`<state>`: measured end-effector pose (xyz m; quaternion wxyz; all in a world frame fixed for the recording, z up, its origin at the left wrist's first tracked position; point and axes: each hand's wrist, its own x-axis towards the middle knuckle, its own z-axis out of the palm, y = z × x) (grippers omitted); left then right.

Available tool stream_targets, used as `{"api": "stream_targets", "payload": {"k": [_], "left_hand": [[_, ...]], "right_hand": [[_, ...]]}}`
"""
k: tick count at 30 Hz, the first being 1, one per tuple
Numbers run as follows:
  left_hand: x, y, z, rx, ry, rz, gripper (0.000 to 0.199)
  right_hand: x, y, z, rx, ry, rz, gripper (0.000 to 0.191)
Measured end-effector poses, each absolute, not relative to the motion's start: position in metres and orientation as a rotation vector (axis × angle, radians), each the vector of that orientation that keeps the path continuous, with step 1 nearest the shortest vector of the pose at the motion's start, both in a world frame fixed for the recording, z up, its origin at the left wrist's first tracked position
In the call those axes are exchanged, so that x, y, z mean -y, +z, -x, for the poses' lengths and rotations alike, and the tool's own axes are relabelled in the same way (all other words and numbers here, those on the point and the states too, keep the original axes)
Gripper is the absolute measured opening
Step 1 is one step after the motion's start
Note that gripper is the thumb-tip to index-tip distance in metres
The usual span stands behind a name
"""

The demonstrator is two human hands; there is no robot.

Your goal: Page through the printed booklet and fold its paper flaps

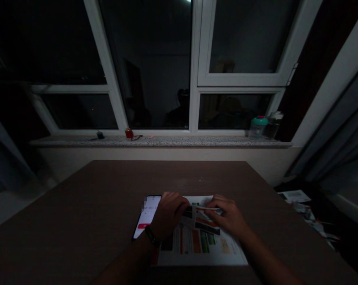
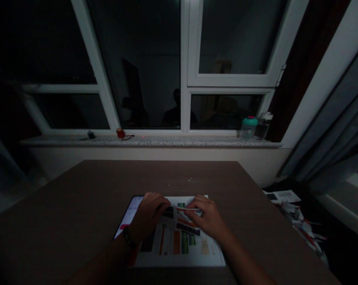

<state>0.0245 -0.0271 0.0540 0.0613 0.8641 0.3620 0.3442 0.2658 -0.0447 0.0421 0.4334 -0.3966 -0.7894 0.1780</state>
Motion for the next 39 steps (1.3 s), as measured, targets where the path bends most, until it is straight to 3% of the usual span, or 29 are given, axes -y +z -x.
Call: {"api": "stream_targets", "payload": {"k": [28,33,39], "left_hand": [[0.028,0.055,-0.024,-1.058,0.95,-2.603,0.021],[0.028,0.057,-0.023,-1.043,0.951,-2.616,0.013],[0.028,0.056,-0.022,-1.073,1.023,-2.644,0.018]], "right_hand": [[0.044,0.042,-0.27,2.031,0.272,0.981,0.019],[0.043,0.043,-0.27,2.009,0.431,1.06,0.016],[0.037,0.029,-0.265,1.777,0.883,1.151,0.023]]}}
